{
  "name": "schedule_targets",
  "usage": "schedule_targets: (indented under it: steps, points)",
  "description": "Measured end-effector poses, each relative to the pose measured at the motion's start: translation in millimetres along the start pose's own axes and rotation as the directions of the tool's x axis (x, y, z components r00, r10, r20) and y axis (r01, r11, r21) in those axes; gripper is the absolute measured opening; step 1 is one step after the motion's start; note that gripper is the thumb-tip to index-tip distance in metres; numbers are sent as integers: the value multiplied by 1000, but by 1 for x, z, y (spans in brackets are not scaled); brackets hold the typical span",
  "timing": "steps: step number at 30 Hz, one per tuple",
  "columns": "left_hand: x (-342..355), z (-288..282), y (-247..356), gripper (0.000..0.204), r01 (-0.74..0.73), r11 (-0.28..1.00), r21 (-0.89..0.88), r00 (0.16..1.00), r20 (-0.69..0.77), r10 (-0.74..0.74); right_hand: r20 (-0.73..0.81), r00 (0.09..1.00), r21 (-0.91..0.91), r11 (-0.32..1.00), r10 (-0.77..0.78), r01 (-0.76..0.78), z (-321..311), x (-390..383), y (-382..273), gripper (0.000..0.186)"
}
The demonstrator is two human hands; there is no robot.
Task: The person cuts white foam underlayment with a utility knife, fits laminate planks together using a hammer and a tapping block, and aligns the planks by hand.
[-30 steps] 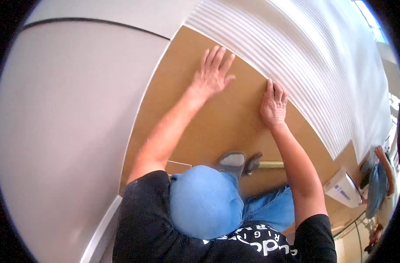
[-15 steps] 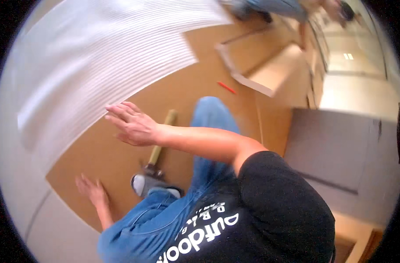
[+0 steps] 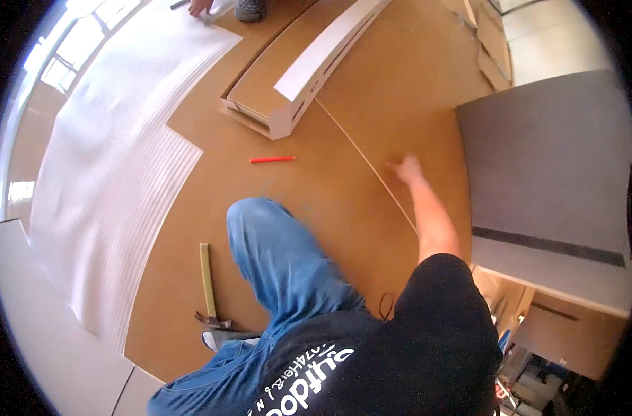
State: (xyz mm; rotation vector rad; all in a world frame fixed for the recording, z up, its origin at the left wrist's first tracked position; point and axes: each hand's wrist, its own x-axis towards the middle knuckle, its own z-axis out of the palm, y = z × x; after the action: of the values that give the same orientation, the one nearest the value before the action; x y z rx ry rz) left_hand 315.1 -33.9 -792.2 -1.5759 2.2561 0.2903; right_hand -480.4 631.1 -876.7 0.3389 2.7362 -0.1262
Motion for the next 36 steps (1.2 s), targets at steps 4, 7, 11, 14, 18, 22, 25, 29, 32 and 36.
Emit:
schedule_targets:
  steps: [4, 7, 11, 14, 18, 22, 25, 29, 32, 36]
  points:
    - [35, -77, -17, 65, 151, 985, -79, 989, 13, -151, -29, 995, -21, 996, -92, 91, -30, 27, -23, 100]
    - [39, -123, -24, 64, 213, 971, -110, 977, 33, -211, 23, 995, -55, 994, -93, 95, -46, 41, -28, 106]
    - [36, -147, -23, 61, 252, 953, -168, 967, 81, -242, -1, 973, -102, 968, -230, 229, -50, 70, 21, 98]
    - [30, -159, -24, 59, 254, 946, -201, 966, 104, -237, 8, 935, 314, 888, -355, 335, -50, 71, 43, 78]
    - [16, -197, -45, 57, 213, 947, -241, 976, 86, -198, 102, 963, 313, 926, -251, 209, -59, 50, 27, 55]
    - [41, -217, -17, 55, 107, 958, -265, 991, 110, -80, -5, 948, 222, 924, -317, 310, -91, 4, 41, 47]
    - [53, -251, 6, 46, -66, 984, -164, 998, -30, 62, -185, 902, 237, 873, -391, 427, -109, -26, 50, 47]
    - [38, -290, 96, 52, -63, 959, -277, 992, 85, 90, -328, 819, 257, 790, -471, 557, -218, -122, 27, 47]
    - [41, -342, 173, 55, -183, 966, -184, 964, 157, 213, -510, 722, 182, 762, -467, 622, -315, -204, -11, 45]
    - [0, -427, 311, 58, -495, 868, -47, 866, 55, 497, -790, 423, -55, 739, -444, 672, -434, -283, -45, 48]
